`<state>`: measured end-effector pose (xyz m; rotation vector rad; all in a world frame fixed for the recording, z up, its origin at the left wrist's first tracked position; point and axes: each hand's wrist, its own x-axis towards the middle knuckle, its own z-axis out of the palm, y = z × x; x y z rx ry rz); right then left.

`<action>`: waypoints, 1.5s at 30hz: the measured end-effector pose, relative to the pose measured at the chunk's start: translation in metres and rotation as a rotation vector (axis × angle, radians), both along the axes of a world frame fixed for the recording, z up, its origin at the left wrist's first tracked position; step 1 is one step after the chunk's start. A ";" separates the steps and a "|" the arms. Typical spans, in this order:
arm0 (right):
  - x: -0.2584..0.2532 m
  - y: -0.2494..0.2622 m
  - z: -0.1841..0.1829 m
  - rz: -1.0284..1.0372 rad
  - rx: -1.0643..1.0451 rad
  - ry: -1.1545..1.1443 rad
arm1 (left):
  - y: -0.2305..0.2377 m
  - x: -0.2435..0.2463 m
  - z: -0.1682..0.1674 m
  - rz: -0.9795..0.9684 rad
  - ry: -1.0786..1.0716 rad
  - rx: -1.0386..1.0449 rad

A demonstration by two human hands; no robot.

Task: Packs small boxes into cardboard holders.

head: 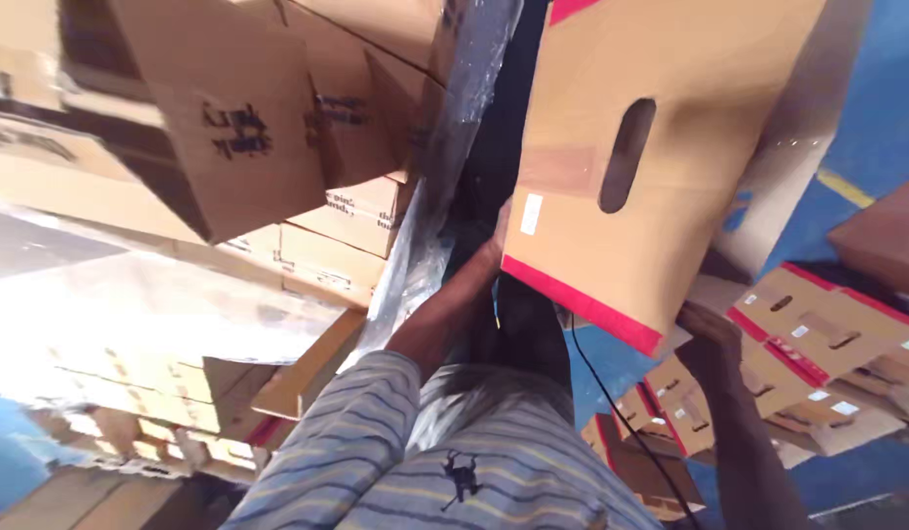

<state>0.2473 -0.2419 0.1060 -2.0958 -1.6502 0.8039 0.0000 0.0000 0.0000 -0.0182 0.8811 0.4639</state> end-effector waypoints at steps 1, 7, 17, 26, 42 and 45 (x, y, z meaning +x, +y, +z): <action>0.008 0.005 -0.007 0.020 -0.013 -0.036 | 0.002 -0.005 0.000 -0.082 -0.031 -0.009; 0.062 0.016 -0.082 0.054 -0.178 -0.164 | -0.006 -0.048 -0.010 -0.525 0.328 0.067; -0.089 0.177 -0.068 -0.248 -0.152 0.315 | -0.018 -0.185 0.170 0.172 1.010 1.083; -0.260 0.459 0.085 0.037 -0.168 0.650 | 0.142 -0.231 0.188 0.378 0.754 0.607; -0.140 0.183 0.010 -0.649 -0.219 1.375 | 0.008 -0.084 0.187 -0.550 0.782 0.865; -0.092 0.133 -0.024 -0.992 -0.359 1.620 | 0.012 -0.020 0.126 -0.863 0.721 1.085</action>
